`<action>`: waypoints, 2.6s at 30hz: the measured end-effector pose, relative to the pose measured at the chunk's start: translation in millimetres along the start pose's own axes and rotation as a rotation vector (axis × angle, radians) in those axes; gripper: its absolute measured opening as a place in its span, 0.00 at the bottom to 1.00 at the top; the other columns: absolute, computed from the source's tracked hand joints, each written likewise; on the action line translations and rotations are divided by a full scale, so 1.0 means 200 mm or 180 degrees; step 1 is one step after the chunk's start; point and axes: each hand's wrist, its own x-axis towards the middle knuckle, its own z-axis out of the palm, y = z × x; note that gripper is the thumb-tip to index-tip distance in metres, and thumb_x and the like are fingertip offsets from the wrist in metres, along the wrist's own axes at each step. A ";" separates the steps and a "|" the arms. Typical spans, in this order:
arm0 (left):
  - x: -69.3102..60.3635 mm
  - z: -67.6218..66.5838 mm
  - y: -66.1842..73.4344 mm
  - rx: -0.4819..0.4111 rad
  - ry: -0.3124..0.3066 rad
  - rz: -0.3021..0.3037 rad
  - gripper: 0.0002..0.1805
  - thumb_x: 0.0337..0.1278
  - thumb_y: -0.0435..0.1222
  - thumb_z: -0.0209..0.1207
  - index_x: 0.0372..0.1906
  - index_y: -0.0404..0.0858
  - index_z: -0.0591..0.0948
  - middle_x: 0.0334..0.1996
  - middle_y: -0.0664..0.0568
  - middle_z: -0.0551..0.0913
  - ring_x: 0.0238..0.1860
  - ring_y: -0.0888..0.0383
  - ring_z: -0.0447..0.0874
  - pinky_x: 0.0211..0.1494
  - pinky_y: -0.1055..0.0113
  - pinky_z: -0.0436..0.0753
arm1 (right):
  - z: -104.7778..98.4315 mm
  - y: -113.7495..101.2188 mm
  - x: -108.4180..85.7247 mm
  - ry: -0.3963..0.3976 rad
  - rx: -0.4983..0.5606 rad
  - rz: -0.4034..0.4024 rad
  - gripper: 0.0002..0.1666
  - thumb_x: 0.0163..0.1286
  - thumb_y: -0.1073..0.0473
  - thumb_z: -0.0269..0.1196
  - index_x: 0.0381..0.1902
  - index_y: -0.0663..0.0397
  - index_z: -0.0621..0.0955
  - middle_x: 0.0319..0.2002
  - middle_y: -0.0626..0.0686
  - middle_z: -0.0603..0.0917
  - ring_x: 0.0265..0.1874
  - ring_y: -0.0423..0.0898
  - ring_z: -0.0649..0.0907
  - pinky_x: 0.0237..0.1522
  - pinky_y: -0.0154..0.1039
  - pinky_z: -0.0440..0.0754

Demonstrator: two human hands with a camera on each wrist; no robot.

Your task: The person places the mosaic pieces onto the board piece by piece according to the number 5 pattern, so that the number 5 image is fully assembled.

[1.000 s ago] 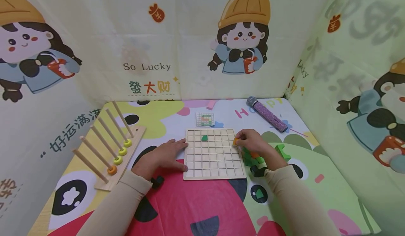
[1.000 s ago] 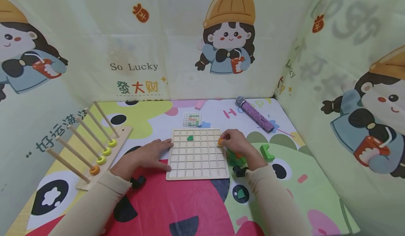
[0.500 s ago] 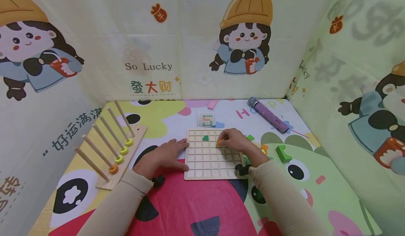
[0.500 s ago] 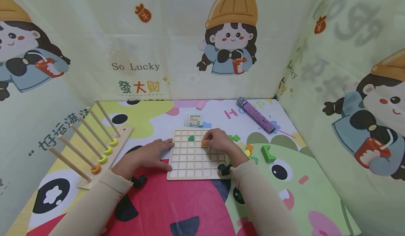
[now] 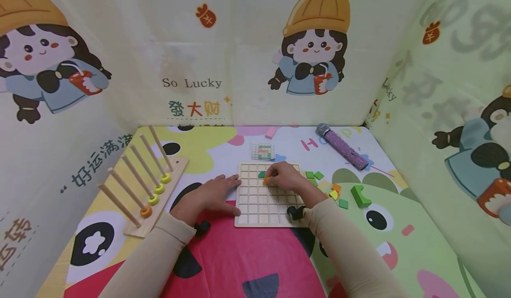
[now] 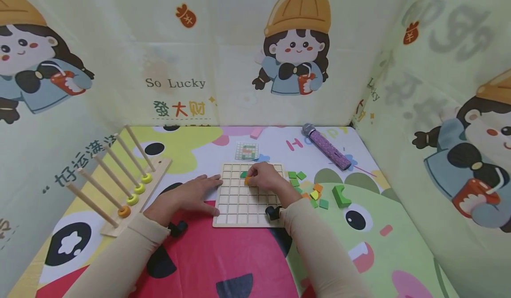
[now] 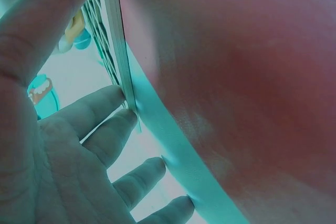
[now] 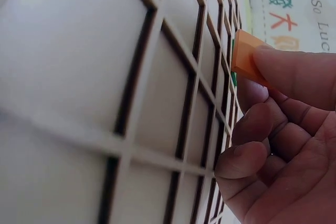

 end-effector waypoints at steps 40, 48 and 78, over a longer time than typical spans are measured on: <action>0.01 0.01 0.00 0.0061 0.0020 -0.0018 0.57 0.40 0.59 0.78 0.79 0.51 0.67 0.82 0.52 0.61 0.81 0.38 0.56 0.71 0.36 0.73 | 0.09 -0.09 0.06 0.0166 -0.1000 -0.0060 0.05 0.69 0.59 0.69 0.41 0.50 0.89 0.36 0.47 0.89 0.37 0.44 0.83 0.46 0.42 0.83; 0.00 0.00 0.01 0.0068 -0.0002 -0.0016 0.57 0.41 0.59 0.77 0.80 0.50 0.66 0.82 0.52 0.61 0.81 0.38 0.56 0.72 0.36 0.72 | 0.07 -0.10 0.02 0.0211 -0.0829 -0.0039 0.08 0.69 0.58 0.71 0.44 0.51 0.89 0.40 0.49 0.89 0.41 0.45 0.84 0.50 0.44 0.83; 0.00 0.01 0.00 0.0065 0.0032 -0.0036 0.58 0.39 0.58 0.79 0.80 0.51 0.66 0.82 0.52 0.60 0.81 0.37 0.54 0.69 0.34 0.75 | -0.21 0.24 -0.35 0.0589 -0.0313 0.0314 0.19 0.73 0.55 0.65 0.56 0.60 0.85 0.47 0.59 0.87 0.35 0.50 0.84 0.34 0.43 0.83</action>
